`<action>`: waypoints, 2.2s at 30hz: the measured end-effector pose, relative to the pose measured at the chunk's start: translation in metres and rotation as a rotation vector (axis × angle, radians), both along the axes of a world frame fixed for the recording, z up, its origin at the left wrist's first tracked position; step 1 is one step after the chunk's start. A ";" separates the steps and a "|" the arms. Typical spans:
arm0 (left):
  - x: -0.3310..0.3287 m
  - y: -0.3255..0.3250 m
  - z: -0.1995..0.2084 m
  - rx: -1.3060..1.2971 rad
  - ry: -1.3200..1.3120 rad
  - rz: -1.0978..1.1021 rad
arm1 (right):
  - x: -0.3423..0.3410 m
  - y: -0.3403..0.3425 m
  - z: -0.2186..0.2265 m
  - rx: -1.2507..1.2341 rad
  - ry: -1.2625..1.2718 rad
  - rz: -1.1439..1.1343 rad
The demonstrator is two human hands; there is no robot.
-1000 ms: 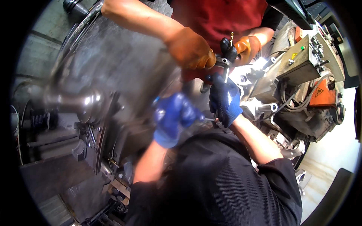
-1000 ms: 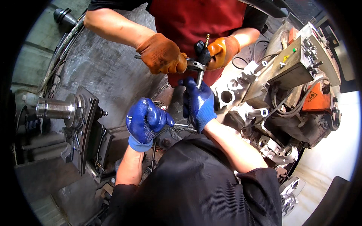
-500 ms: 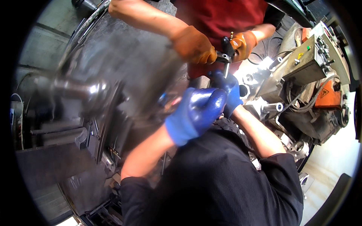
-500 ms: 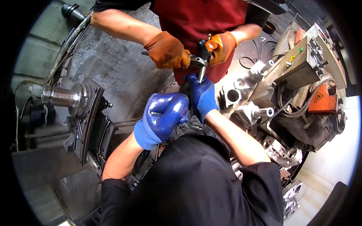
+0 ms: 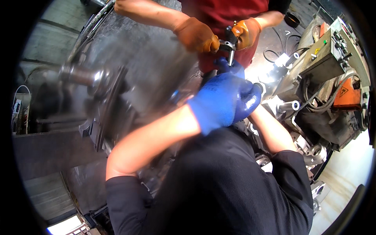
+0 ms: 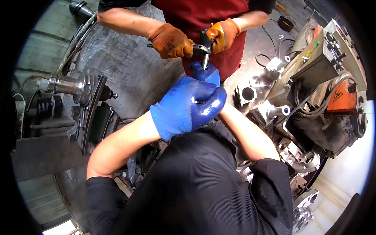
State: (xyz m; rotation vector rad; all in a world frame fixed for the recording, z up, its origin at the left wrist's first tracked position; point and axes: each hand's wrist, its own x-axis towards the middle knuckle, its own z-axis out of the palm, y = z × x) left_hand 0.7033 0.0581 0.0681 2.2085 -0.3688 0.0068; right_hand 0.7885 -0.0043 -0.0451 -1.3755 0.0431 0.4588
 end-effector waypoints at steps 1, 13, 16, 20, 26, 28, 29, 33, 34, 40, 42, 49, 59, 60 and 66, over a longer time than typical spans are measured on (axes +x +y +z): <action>0.001 -0.008 0.001 0.069 0.035 0.003 | 0.000 -0.001 -0.001 -0.023 0.001 -0.027; 0.006 -0.056 0.001 0.665 -0.044 -0.273 | -0.003 0.006 -0.013 -0.150 -0.002 -0.074; -0.004 -0.041 0.002 0.353 0.068 -0.126 | 0.004 -0.019 -0.033 0.125 -0.119 0.004; -0.018 -0.027 -0.008 0.212 -0.005 -0.085 | 0.004 -0.056 -0.019 0.056 -0.147 0.349; -0.024 -0.022 -0.040 0.179 0.068 0.001 | -0.007 -0.126 0.076 -0.304 -0.210 0.349; -0.021 -0.018 -0.055 0.022 -0.064 -0.040 | -0.036 -0.135 0.154 -0.596 -0.636 0.438; -0.018 -0.020 -0.055 0.127 -0.024 -0.031 | -0.051 -0.133 0.184 -0.742 -0.859 0.618; -0.003 -0.012 -0.075 0.166 -0.074 -0.105 | -0.117 -0.106 0.172 -1.543 -1.526 0.794; -0.002 -0.007 -0.082 0.128 -0.101 -0.086 | -0.119 -0.097 0.159 -1.593 -1.509 0.740; 0.002 -0.001 -0.111 0.032 -0.431 0.092 | -0.105 -0.094 0.151 -1.654 -1.500 0.877; -0.009 0.016 -0.106 -0.129 -0.360 0.123 | -0.104 -0.093 0.155 -1.647 -1.470 0.917; 0.059 -0.008 -0.132 -1.596 0.853 -0.002 | -0.115 -0.097 0.146 -1.832 -1.423 0.773; 0.060 -0.024 -0.095 -1.460 1.078 0.367 | -0.089 -0.126 0.125 -1.525 -1.463 0.636; 0.059 -0.023 -0.095 -1.479 1.094 0.350 | -0.088 -0.129 0.124 -1.493 -1.434 0.644; 0.051 -0.023 -0.081 -1.450 1.085 0.423 | -0.085 -0.146 0.125 -1.308 -1.349 0.589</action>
